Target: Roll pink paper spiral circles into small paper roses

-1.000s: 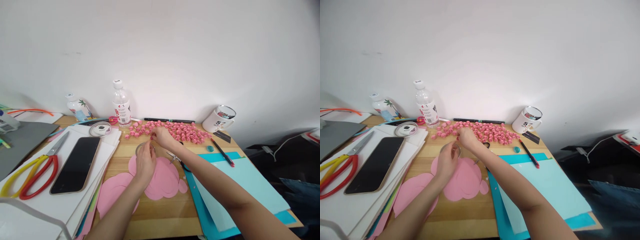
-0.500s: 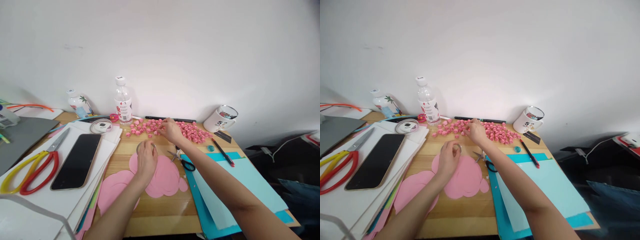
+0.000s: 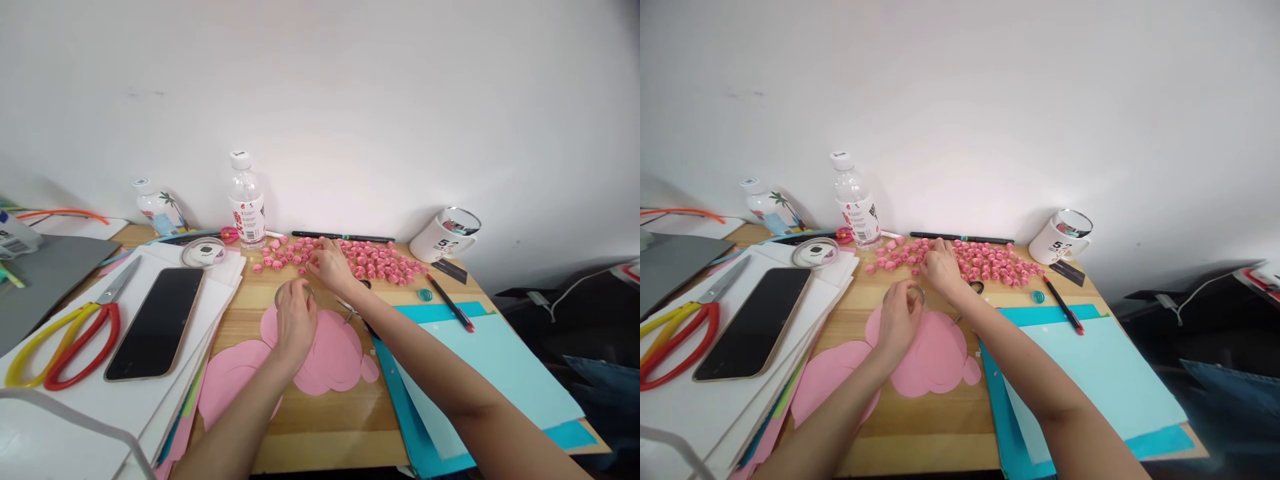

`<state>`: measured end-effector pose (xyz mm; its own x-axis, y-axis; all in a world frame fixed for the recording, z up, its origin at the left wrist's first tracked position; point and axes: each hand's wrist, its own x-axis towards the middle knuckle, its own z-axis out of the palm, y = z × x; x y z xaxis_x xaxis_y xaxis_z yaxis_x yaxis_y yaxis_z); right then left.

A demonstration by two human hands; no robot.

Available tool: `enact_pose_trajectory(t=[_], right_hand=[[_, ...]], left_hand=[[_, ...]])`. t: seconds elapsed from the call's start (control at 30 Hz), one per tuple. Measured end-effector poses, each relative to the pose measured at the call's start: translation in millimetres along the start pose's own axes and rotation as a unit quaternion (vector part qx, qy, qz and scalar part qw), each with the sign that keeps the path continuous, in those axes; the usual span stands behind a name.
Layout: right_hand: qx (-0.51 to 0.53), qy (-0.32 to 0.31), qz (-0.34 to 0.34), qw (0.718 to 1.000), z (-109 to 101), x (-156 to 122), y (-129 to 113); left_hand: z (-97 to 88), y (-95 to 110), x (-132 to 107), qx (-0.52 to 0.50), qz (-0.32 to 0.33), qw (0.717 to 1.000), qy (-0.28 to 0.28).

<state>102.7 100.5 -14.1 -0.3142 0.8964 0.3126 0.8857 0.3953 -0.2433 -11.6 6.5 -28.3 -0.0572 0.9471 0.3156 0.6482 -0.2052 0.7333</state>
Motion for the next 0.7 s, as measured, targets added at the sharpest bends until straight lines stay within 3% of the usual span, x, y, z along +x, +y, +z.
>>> enact_pose_trajectory(t=[0.23, 0.7], right_hand=[[-0.048, 0.003, -0.041, 0.998, -5.6, -3.7, -2.6], [0.041, 0.055, -0.061, 0.996, -16.4, -14.6, 21.8]], left_hand=[[-0.7, 0.2, 0.2, 0.004, 0.003, 1.0, -0.003], [3.6, -4.7, -0.2, -0.011, 0.011, 1.0, 0.017]])
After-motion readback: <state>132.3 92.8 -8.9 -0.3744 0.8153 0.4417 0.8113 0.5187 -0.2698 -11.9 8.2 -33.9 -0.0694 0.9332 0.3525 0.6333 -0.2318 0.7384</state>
